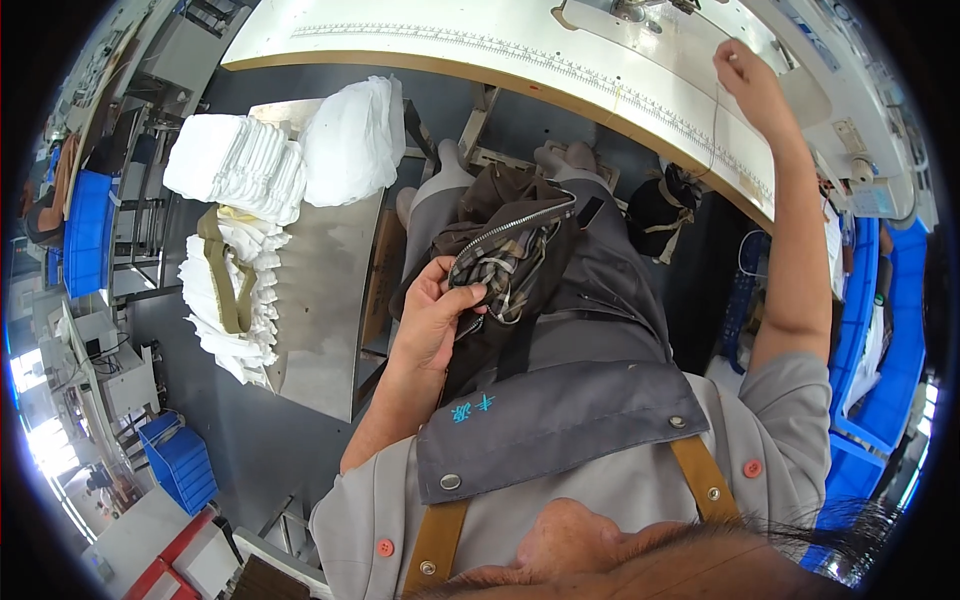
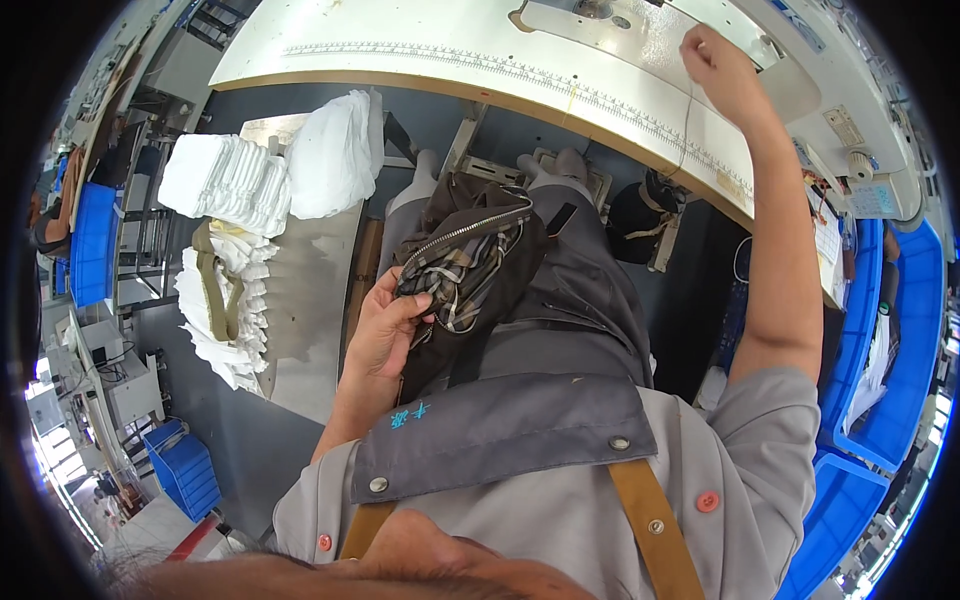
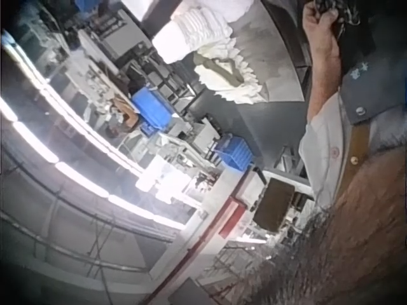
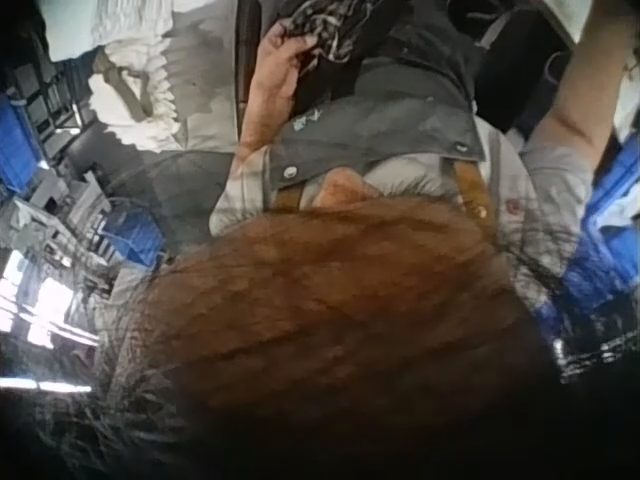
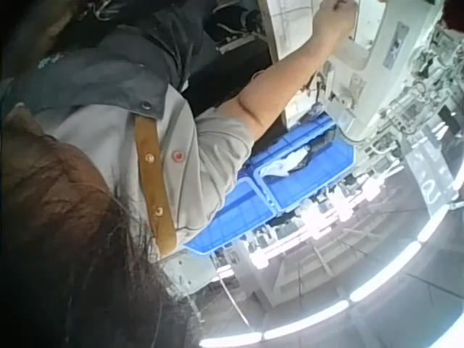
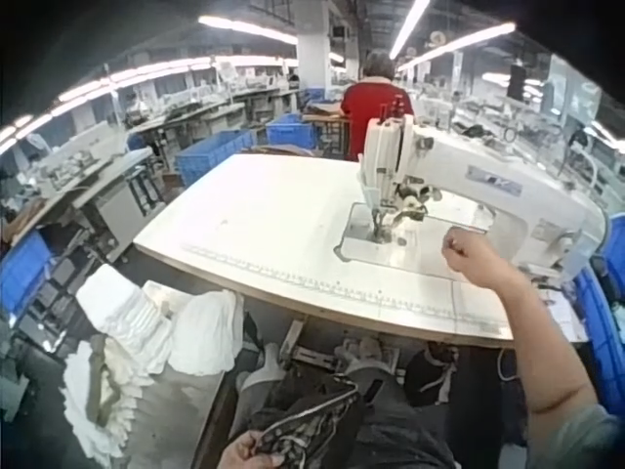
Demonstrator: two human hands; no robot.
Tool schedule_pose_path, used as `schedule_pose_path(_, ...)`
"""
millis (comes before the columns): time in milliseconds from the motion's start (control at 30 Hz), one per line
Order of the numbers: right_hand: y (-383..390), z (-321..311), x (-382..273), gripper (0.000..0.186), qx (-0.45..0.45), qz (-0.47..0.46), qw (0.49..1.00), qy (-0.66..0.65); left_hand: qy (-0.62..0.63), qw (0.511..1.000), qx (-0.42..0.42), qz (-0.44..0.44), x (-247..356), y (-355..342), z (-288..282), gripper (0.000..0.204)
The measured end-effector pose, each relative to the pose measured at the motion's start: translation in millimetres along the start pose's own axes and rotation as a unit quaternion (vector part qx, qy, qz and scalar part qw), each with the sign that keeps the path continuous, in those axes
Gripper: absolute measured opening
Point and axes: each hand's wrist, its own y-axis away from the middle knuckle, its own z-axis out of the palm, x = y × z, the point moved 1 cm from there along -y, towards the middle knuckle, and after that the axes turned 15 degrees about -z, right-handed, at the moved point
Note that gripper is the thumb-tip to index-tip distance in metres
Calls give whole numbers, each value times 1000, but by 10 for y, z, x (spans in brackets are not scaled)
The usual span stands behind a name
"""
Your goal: Sewing a lining into a leather pouch by hand at a workshop station.
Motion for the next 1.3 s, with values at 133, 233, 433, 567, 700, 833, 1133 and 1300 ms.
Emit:
schedule_pose_path(133, 313, -326, -862, 19, -58, 22, 981, -183, -6, 1000, -9, -4, 32, -71, 15, 31)
schedule_pose_path(233, 359, -531, -1448, 20, -57, 9, 954, -295, -17, 1000, -7, -10, 33, -64, 47, 31)
schedule_pose_path(433, 386, -555, -2064, 26, -43, -71, 914, -397, -25, 1000, 10, 4, 1, -47, 64, 30)
schedule_pose_path(567, 406, -504, -2173, 24, -40, -68, 902, -424, -32, 999, 15, 12, -58, -1, 71, 28)
schedule_pose_path(700, 424, -563, -2223, 23, -41, -54, 896, -438, -25, 999, 8, 26, 20, 30, 146, 27)
schedule_pose_path(833, 439, -592, -2221, 21, -49, -41, 896, -439, -30, 999, 28, 21, -66, -45, 38, 27)
schedule_pose_path(1133, 430, -330, -2215, 18, -72, -24, 864, -497, -31, 999, 14, 16, -96, -80, 1, 28)
schedule_pose_path(1300, 483, -191, -2252, 16, -83, -14, 845, -528, -44, 999, -2, 24, -146, -149, -104, 29)
